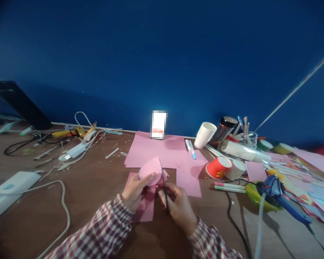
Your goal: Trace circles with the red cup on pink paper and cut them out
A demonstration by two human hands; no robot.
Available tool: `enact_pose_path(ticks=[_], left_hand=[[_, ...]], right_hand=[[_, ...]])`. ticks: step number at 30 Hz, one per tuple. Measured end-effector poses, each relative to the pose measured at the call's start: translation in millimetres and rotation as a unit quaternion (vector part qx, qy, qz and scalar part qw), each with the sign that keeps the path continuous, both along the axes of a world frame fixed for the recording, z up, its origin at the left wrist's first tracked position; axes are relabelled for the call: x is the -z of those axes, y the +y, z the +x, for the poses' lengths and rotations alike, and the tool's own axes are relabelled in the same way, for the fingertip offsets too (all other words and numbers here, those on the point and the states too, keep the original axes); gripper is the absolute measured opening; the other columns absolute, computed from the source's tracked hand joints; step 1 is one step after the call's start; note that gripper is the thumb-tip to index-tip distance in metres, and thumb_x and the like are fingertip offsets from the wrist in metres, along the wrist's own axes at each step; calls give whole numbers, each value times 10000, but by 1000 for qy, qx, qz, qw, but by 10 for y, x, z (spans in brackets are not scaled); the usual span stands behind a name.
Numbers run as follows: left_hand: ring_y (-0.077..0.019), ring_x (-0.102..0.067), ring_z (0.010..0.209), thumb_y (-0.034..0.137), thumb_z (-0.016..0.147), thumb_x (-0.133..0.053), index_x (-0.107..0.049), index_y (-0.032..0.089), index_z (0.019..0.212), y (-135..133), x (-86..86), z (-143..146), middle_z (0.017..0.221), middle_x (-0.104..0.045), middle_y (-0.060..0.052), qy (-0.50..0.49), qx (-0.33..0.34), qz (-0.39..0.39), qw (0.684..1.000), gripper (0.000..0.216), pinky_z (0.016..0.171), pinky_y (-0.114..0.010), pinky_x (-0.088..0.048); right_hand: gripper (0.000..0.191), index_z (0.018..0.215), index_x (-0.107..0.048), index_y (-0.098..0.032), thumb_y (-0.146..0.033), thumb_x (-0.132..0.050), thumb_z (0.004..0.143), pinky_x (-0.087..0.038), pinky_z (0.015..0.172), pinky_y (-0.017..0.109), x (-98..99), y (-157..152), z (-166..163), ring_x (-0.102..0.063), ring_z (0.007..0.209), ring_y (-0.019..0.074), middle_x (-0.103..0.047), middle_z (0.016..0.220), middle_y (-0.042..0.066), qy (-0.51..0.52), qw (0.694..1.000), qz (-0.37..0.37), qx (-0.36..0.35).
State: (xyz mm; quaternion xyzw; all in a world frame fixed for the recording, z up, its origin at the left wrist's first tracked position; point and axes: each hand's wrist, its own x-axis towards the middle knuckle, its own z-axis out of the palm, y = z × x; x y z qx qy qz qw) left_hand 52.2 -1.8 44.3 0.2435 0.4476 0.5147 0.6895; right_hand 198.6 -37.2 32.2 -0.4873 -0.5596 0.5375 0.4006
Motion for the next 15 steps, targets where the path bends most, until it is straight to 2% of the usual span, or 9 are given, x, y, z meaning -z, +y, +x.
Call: enact_pose_path(ticks=[7,12,15], left_hand=[[-100,-545,504,318,551,-810,-685,78,723,-12,14,18,601,-646,-56,-35,20,18,999,320,458,-190,-412],[-82,-528,474,283,554,-808,-694,85,716,-9,-6,6,580,-649,-44,-33,15,12,999,280,424,-168,-385],[-98,-564,521,275,550,-811,-696,83,745,-6,-11,2,633,-672,-61,-35,15,9,999,297,460,-174,-420]], right_hand=[[331,927,-590,-146,-457,-600,813,-379,429,195,1,1,-10,-441,463,80,-474,569,-38,18,1000,-7,1],[342,946,-600,-135,-454,-589,823,-368,433,188,-23,1,-10,-437,470,75,-467,567,-37,7,1000,2,-6],[340,941,-605,-132,-453,-573,832,-353,431,187,-41,7,-8,-426,466,74,-457,557,-41,-2,1000,9,-8]])
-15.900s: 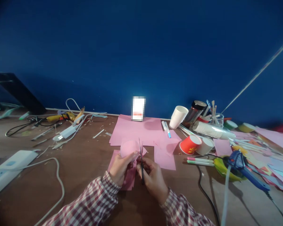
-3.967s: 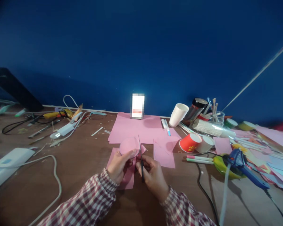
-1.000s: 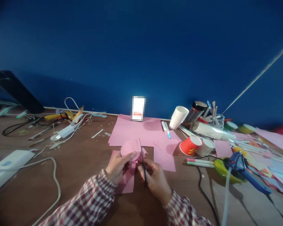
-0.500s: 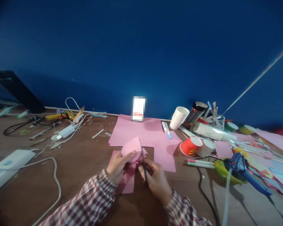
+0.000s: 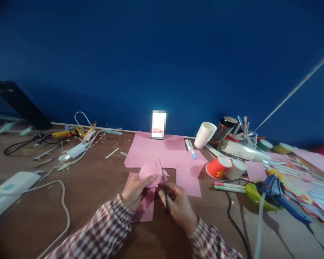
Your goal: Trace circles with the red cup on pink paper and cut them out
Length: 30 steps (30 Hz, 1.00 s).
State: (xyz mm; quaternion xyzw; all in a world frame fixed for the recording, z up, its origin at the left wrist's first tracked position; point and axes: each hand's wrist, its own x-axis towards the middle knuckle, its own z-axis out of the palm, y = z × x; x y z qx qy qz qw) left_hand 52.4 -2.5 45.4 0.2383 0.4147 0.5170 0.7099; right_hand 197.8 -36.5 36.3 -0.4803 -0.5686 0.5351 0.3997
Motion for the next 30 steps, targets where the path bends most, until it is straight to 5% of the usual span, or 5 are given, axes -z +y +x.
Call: enact_pose_path(ticks=[30], left_hand=[[-86,-521,472,282,466,-844,-688,67,700,25,-19,1,572,-640,-54,4,-36,-17,999,354,426,-183,-383]], right_hand=[[373,911,-624,-132,-488,-591,807,-344,424,190,-32,2,19,-415,454,74,-460,542,-44,-13,1000,-16,-3]])
